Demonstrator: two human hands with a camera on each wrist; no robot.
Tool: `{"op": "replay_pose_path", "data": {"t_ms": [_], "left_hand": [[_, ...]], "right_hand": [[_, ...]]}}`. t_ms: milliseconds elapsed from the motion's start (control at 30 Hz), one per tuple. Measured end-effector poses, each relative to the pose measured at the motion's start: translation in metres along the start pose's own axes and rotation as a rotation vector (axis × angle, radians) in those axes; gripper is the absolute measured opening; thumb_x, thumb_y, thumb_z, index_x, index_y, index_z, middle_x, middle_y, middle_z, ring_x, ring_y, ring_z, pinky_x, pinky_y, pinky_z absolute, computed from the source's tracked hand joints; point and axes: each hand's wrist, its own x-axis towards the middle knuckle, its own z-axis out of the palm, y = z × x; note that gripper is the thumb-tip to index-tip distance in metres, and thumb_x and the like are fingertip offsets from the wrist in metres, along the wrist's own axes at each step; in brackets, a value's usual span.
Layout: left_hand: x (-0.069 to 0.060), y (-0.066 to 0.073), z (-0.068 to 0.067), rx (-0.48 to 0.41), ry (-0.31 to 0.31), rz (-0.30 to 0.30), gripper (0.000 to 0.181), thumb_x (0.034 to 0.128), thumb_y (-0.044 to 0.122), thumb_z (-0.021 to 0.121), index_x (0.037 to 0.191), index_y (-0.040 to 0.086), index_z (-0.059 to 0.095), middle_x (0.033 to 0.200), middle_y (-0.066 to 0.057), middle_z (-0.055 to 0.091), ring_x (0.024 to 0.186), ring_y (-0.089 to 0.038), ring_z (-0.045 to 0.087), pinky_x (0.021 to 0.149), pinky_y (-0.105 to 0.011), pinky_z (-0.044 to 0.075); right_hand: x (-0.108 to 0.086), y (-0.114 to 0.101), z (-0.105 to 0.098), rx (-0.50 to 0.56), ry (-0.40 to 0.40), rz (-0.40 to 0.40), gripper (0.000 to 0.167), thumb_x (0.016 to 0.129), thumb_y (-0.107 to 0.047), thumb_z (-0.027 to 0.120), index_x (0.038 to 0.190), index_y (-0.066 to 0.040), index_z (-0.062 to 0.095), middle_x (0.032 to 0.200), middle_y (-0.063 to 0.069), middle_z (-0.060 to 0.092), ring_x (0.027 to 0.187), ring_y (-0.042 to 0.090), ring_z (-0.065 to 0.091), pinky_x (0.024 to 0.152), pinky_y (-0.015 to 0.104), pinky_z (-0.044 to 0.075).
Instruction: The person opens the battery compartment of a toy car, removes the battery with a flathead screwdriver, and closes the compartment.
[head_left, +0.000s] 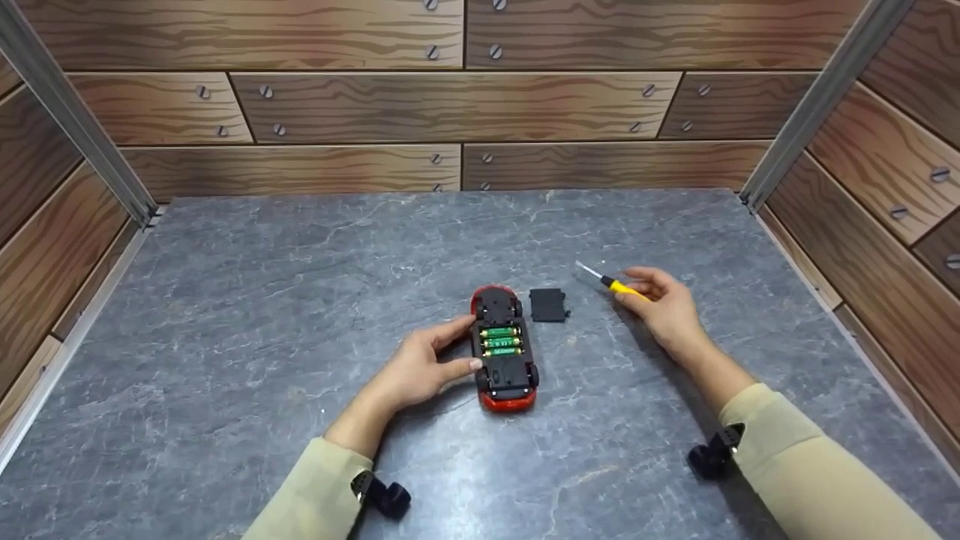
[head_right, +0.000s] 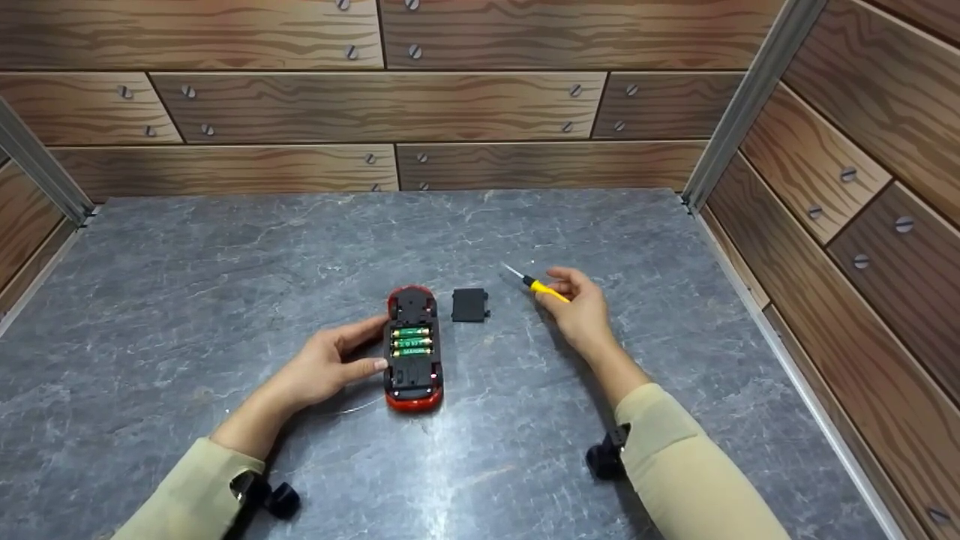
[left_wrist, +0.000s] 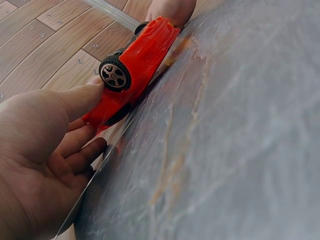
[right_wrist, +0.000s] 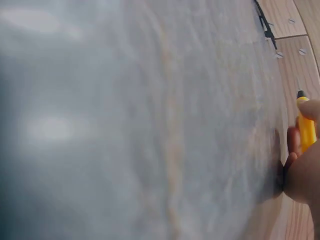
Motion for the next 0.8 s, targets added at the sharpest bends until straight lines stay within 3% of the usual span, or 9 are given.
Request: {"op": "replay_pose_path", "data": {"t_ms": [100, 367, 567, 800], "left_hand": [[0.0, -0.001, -0.001, 0.001, 0.001, 0.004, 0.075, 0.094, 0.025, 0.082, 0.159, 0.01, 0.048, 0.162, -0.009, 0.047, 0.152, -0.027, 0.041, 0.127, -0.044, 0.027], [-0.001, -0.005, 0.0, -0.022, 0.004, 0.041, 0.072, 0.0955, 0.021, 0.081, 0.158, 0.005, 0.049, 0.16, -0.013, 0.049, 0.151, -0.028, 0.043, 0.127, -0.044, 0.029], [0.0, -0.003, -0.001, -0.001, 0.006, 0.026, 0.073, 0.0951, 0.021, 0.082, 0.158, 0.007, 0.048, 0.161, -0.011, 0.048, 0.151, -0.026, 0.043, 0.127, -0.043, 0.029], [0.0, 0.0, 0.0, 0.012, 0.003, 0.016, 0.074, 0.0948, 0.022, 0.082, 0.159, 0.008, 0.048, 0.161, -0.01, 0.048, 0.151, -0.025, 0.042, 0.127, -0.041, 0.028]], "right_hand": [[-0.004, -0.004, 0.003, 0.124, 0.044, -0.001, 0.045, 0.094, 0.003, 0.077, 0.135, 0.011, 0.06, 0.096, 0.001, 0.075, 0.077, 0.006, 0.07, 0.069, 0.018, 0.057], [-0.016, -0.033, 0.024, 0.241, 0.074, -0.079, 0.026, 0.09, 0.013, 0.076, 0.115, 0.009, 0.069, 0.09, 0.001, 0.077, 0.074, 0.01, 0.072, 0.07, 0.022, 0.062], [-0.028, -0.063, 0.042, 0.35, 0.01, -0.145, 0.034, 0.088, 0.02, 0.073, 0.119, 0.008, 0.068, 0.095, 0.007, 0.079, 0.076, 0.014, 0.075, 0.073, 0.027, 0.064], [-0.036, -0.079, 0.053, 0.531, 0.017, -0.13, 0.041, 0.089, 0.022, 0.069, 0.124, 0.002, 0.067, 0.096, 0.007, 0.079, 0.075, 0.013, 0.073, 0.075, 0.024, 0.062]]}}
